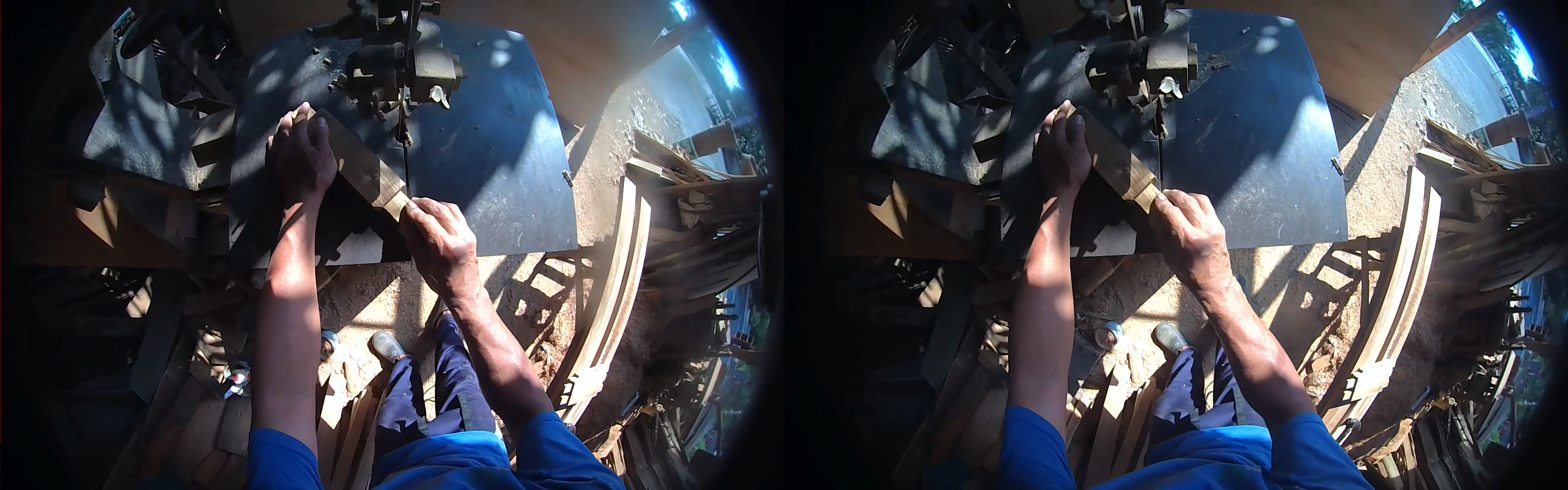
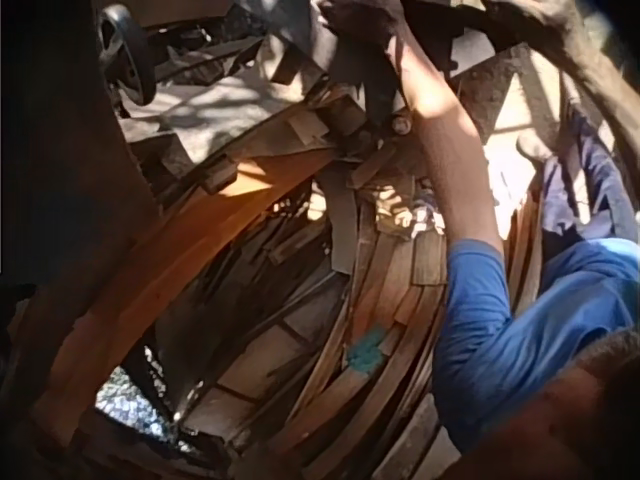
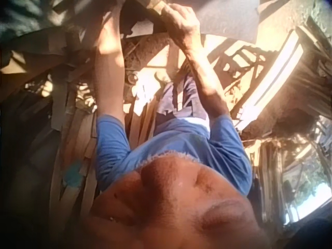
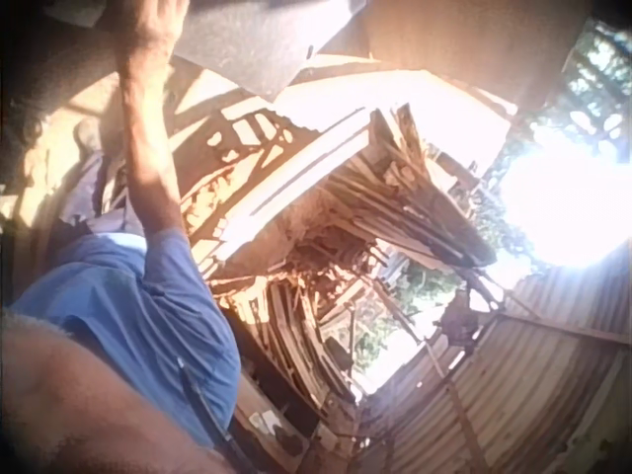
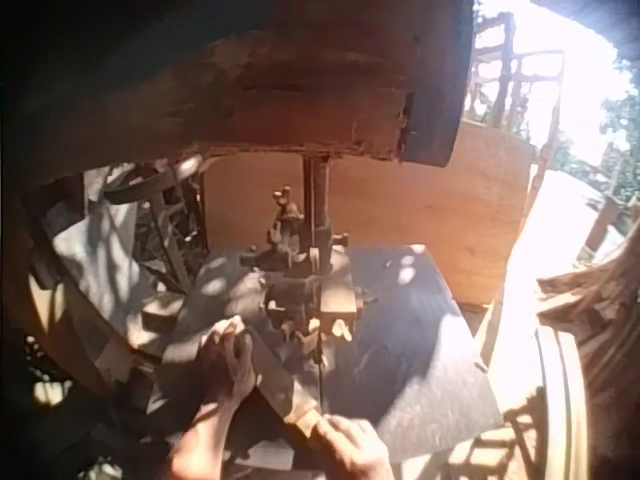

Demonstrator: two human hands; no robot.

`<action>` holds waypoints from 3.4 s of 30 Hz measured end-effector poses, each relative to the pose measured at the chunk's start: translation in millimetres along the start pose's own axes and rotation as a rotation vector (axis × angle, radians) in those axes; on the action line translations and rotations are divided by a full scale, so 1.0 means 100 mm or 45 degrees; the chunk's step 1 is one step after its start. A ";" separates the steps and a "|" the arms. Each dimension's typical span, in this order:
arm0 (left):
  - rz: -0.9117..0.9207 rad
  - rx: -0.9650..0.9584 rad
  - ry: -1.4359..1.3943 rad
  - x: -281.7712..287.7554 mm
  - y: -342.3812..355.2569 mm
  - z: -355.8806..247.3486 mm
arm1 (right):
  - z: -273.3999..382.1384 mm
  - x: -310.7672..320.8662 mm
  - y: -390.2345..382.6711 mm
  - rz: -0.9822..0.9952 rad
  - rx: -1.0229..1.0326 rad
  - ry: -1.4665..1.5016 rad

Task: The person saws a piece of wood using a band saw, guiding the wood through the blade by hand and turning it to cut along marked lines.

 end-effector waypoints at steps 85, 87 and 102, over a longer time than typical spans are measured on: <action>-0.118 0.020 -0.141 -0.46 0.49 -0.02 | -0.45 -0.28 0.41 -0.178 -0.201 -0.004; -0.145 -0.024 -0.138 -0.44 0.51 -0.01 | -0.42 -0.26 0.43 -0.173 -0.228 0.020; -0.080 0.015 -0.161 -0.45 0.51 0.03 | -0.46 -0.27 0.41 -0.202 -0.251 0.031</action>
Point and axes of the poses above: each hand's wrist, its own y-axis towards the middle knuckle, its own x-axis out of the back of the hand, z = x × y, the point moved 6 cm from there along y, towards the middle knuckle, and after that the axes turned 11 degrees about -z, right-handed, at the moved point
